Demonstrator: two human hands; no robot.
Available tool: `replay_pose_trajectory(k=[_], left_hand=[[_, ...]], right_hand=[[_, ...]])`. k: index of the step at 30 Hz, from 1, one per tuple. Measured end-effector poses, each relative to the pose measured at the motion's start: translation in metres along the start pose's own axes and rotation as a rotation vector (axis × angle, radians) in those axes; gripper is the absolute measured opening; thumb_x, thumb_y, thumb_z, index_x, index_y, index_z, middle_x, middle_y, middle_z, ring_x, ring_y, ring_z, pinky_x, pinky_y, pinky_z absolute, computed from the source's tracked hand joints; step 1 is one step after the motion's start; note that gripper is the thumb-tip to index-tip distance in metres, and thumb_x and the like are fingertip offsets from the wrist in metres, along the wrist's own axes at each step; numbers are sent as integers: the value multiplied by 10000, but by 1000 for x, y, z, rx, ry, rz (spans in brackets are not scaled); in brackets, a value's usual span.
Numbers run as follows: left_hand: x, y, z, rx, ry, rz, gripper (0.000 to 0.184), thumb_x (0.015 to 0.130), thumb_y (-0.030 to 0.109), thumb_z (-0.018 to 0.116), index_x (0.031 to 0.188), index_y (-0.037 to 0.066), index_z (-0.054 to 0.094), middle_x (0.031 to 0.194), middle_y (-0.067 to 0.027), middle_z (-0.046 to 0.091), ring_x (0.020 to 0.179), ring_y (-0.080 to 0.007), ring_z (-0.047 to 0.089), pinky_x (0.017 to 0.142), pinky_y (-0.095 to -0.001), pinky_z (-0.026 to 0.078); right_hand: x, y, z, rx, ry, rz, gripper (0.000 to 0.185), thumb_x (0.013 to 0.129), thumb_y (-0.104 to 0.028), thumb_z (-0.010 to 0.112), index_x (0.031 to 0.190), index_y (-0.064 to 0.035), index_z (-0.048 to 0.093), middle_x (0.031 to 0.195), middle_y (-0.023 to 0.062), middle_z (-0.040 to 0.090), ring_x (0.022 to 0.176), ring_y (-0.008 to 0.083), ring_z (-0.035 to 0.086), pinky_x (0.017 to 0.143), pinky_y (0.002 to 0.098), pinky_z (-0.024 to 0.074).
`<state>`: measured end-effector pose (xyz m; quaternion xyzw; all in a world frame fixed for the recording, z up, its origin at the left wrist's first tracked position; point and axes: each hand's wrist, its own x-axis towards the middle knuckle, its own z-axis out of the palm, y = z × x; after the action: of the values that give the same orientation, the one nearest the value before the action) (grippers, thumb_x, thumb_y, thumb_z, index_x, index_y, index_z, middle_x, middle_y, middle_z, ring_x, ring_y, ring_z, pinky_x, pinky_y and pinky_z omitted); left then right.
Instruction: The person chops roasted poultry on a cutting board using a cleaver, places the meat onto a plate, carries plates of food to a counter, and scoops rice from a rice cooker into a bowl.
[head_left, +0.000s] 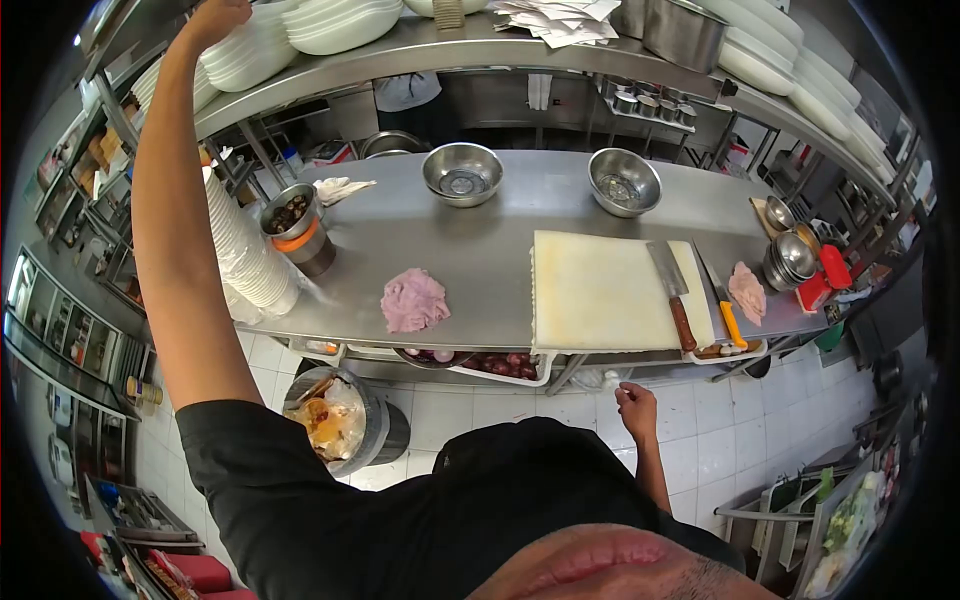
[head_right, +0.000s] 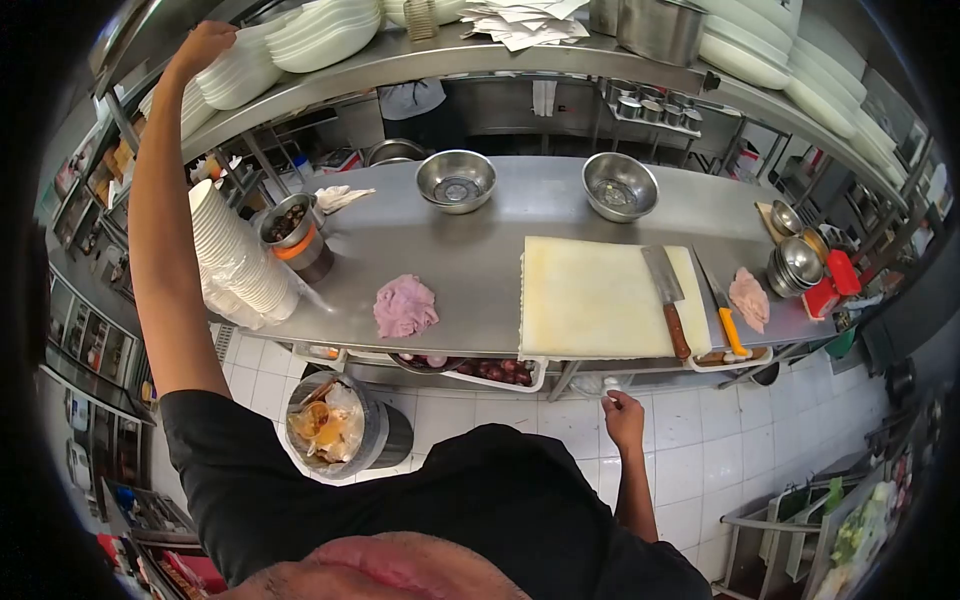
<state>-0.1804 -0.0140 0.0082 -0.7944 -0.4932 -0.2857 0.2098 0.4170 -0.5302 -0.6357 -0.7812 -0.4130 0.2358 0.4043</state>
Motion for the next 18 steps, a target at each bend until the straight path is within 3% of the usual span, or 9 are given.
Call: replay_pose_trajectory(k=[6,9,18], left_hand=[[9,12,-9,109,-144,85,287,786,35,556,1017,-62,698,895,-152,724,842,-245,668,806,-371,512],[9,24,-20,2,-212,56,292,739,-18,563,994,-59,700,880,-160,720,845,-241,670,796,-358,516],[2,26,-18,35,-120,212,321,741,-25,573,1044,-58,675,915,-173,716,851,-242,667,817,-350,514]], right_hand=[[-4,-13,17,29,-11,43,272,904,-152,695,1097,39,705,709,65,665,575,116,601,538,276,489],[-13,-9,21,27,8,26,265,909,-154,695,1095,35,705,703,62,661,569,116,597,533,274,483],[-23,-18,19,13,42,95,263,908,-153,696,1100,28,707,714,66,674,572,112,596,535,273,483]])
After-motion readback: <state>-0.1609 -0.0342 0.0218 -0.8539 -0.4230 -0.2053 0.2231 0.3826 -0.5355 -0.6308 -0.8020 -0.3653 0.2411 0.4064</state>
